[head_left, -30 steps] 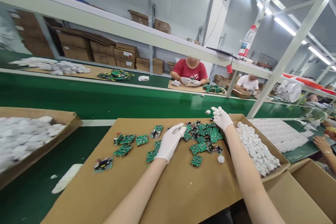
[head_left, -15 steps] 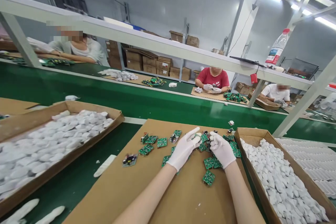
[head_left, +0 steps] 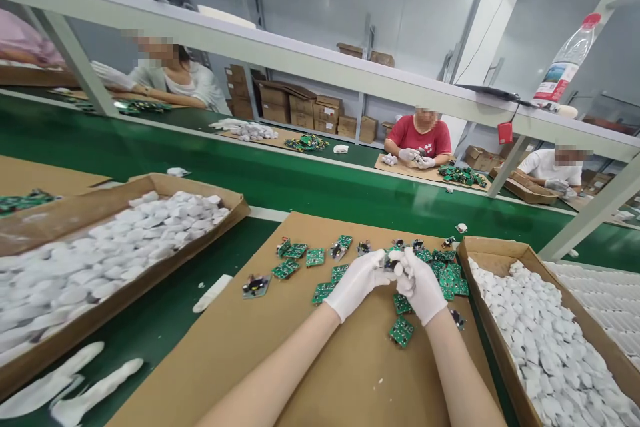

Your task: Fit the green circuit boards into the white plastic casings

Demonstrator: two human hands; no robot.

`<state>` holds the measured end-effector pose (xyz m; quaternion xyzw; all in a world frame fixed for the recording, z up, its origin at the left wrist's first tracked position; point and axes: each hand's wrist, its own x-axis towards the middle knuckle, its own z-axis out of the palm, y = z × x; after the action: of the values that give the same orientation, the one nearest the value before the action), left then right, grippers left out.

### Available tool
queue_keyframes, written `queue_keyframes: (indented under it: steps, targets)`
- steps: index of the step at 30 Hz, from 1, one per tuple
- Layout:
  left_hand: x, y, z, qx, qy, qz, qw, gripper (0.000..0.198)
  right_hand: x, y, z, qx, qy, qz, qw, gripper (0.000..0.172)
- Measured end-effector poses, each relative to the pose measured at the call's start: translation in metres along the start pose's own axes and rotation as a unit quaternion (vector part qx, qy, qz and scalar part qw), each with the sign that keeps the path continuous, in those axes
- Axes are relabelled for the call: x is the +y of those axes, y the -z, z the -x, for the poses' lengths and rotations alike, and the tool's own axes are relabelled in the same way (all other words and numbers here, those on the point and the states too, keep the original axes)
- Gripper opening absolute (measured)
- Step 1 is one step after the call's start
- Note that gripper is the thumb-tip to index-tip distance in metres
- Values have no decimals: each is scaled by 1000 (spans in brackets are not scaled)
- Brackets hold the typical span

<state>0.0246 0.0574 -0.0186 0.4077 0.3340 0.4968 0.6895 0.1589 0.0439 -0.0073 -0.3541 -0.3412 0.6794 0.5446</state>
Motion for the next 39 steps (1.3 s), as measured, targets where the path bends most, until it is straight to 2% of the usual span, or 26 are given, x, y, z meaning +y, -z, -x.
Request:
queue_keyframes:
  steps: [6,11,15,17,20,23,25,34,39]
  targets:
    - [0,4,0,10,-3,7,1000,41,-10,9,0,-12,-6,-77,997,21]
    - [5,2,6,-2,-16,-19,1000,71,-6,12,-2,-28,-27,-107,994,18]
    - [10,-2,11,-65,-30,-44,996,64,-10,13,-4,-33,-37,-128,991,29]
    - [11,-4,11,-75,-44,-54,995,65,-12,12,-3,-40,-39,-135,989,38]
    - [12,-4,10,-52,-49,-65,995,62,-14,10,-1,-48,-31,-145,988,35]
    - [17,-4,10,8,-36,-58,998,56,-13,10,0,-47,-7,-151,987,23]
    - [21,-4,9,32,-29,-45,998,53,-13,13,1,-45,0,-150,988,24]
    - [20,-1,7,42,-23,-6,999,57,-18,16,3,-50,-33,-148,987,30]
    - [19,-2,8,37,-25,1,999,59,-15,14,1,-53,-30,-134,989,21]
